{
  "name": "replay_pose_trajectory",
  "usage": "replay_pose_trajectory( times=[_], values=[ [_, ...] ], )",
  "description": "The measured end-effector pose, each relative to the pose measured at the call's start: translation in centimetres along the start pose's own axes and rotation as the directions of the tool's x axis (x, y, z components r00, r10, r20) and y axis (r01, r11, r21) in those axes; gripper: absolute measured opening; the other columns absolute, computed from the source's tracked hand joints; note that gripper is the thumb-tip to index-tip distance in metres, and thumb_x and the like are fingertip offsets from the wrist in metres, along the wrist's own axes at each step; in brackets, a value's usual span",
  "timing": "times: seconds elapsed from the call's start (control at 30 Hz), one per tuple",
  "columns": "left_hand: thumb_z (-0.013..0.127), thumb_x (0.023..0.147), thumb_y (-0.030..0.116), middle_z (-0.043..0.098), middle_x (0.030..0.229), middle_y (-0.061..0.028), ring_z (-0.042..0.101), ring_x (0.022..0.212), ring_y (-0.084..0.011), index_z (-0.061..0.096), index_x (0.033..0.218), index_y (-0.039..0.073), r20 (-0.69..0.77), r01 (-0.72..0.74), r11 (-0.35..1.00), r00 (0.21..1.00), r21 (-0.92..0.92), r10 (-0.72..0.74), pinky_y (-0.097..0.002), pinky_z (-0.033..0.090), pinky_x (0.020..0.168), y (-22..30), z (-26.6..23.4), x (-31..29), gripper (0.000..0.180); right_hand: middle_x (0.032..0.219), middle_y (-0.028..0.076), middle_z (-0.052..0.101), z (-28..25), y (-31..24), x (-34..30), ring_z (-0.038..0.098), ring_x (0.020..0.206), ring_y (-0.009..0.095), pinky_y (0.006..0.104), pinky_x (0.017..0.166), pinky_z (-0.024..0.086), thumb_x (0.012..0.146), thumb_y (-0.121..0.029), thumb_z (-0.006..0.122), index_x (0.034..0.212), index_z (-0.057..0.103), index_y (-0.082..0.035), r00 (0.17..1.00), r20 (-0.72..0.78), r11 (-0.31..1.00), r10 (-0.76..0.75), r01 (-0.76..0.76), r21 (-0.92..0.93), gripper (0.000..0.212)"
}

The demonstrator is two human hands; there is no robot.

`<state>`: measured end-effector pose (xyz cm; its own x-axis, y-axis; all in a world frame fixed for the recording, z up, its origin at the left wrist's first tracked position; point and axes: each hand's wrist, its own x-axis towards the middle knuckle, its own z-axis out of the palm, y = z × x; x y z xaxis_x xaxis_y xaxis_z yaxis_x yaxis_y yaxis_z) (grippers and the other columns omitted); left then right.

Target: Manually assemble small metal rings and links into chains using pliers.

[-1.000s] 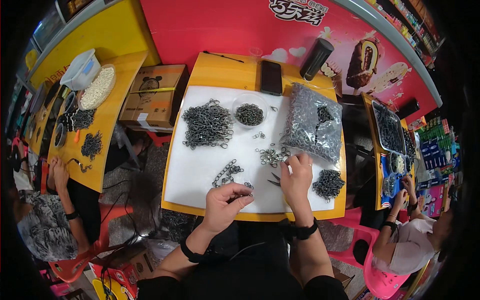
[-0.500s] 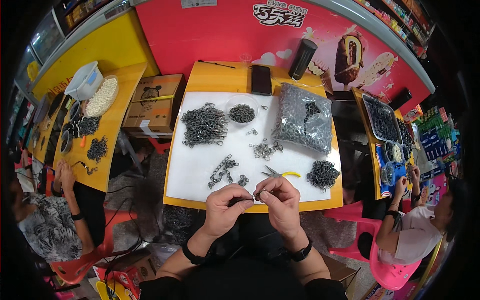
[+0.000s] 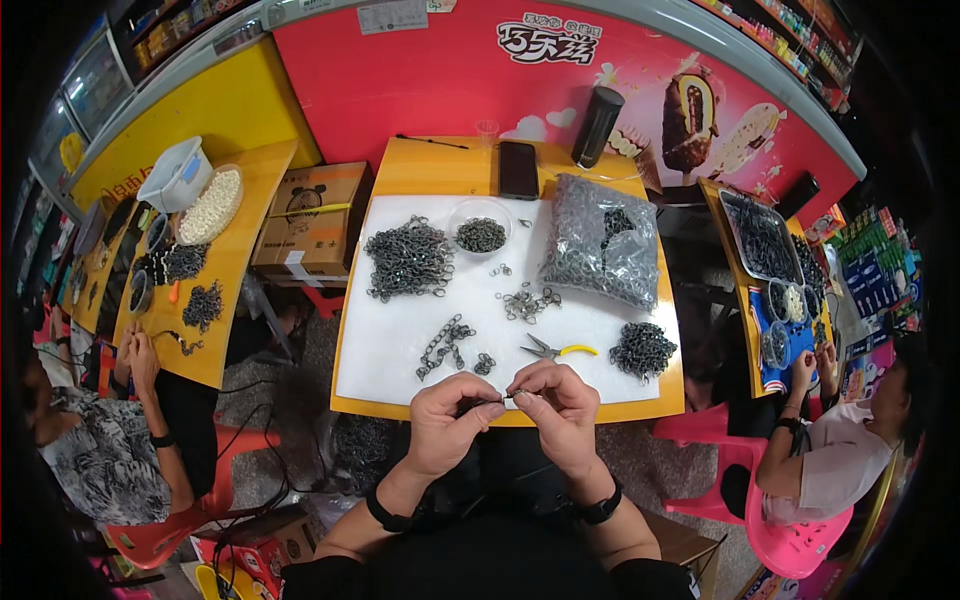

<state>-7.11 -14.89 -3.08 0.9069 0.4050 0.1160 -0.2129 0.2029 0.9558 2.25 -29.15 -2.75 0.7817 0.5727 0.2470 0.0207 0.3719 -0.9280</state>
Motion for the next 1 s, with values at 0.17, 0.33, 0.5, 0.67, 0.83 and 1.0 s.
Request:
replay_pose_trajectory(
  times=[0.17,0.33,0.5,0.67,0.83,1.0],
  values=[
    [0.072,0.086,-0.008,0.066,0.088,-0.007,0.06,0.069,-0.0083,0.068,0.094,-0.005,-0.008,0.001,0.999,1.0,-0.044,-0.002,-0.0203,0.048,0.059,0.2,0.3,0.5,0.009,0.1,0.012,0.067,0.2,-0.5,0.3,0.062,0.088,0.013,0.0256,0.078,0.049,0.088,0.007,0.067,0.095,0.064,0.004,1.0,-0.005,0.999,-0.022,0.022,-0.045,0.008],
    [0.069,0.083,-0.009,0.064,0.076,-0.0044,0.058,0.063,-0.0078,0.067,0.086,-0.004,-0.072,0.013,0.995,0.997,0.094,-0.006,-0.0222,0.045,0.055,-0.7,0.3,0.4,0.007,0.1,0.013,0.069,-0.1,-1.0,-0.6,0.065,0.091,0.02,0.0319,0.081,0.052,0.086,0.006,0.066,0.092,0.065,0.001,0.997,0.031,0.948,-0.065,0.071,-0.311,0.008],
    [0.066,0.082,-0.014,0.07,0.081,-0.011,0.067,0.065,-0.016,0.069,0.092,-0.002,-0.186,0.097,0.898,0.963,-0.429,-0.193,-0.0254,0.056,0.057,-1.7,-0.3,0.2,0.016,0.109,0.014,0.066,1.0,-0.8,-0.5,0.064,0.087,0.028,0.0371,0.071,0.05,0.074,0.0,0.07,0.094,0.066,-0.001,0.829,0.323,0.564,-0.457,0.551,-0.616,0.02],
    [0.069,0.086,-0.009,0.072,0.088,-0.0123,0.07,0.074,-0.0174,0.069,0.098,-0.001,0.031,0.201,0.766,0.972,-0.61,-0.231,-0.0265,0.058,0.063,-3.0,-0.6,1.0,0.015,0.117,0.016,0.065,0.4,-2.5,-0.9,0.063,0.092,0.026,0.035,0.068,0.049,0.072,-0.01,0.067,0.096,0.068,-0.002,0.652,0.558,0.06,-0.513,0.676,-0.735,0.026],
    [0.069,0.087,-0.007,0.073,0.09,-0.0121,0.07,0.073,-0.0178,0.07,0.099,-0.003,-0.039,0.153,0.793,0.975,-0.59,-0.217,-0.0268,0.059,0.066,-2.9,-0.2,1.0,0.012,0.115,0.017,0.065,0.4,-2.9,-1.0,0.063,0.093,0.028,0.0353,0.071,0.049,0.074,-0.011,0.067,0.102,0.066,0.0,0.664,0.608,0.008,-0.435,0.678,-0.735,0.03],
    [0.07,0.086,-0.007,0.073,0.088,-0.0123,0.069,0.073,-0.0172,0.07,0.098,-0.004,-0.006,0.125,0.847,0.989,-0.516,-0.149,-0.0272,0.058,0.065,-1.7,-0.5,0.6,0.012,0.103,0.015,0.066,1.6,-3.1,0.1,0.062,0.083,0.031,0.0373,0.069,0.049,0.07,0.002,0.072,0.1,0.065,0.002,0.823,0.305,0.504,-0.479,0.542,-0.673,0.031]
  ],
)
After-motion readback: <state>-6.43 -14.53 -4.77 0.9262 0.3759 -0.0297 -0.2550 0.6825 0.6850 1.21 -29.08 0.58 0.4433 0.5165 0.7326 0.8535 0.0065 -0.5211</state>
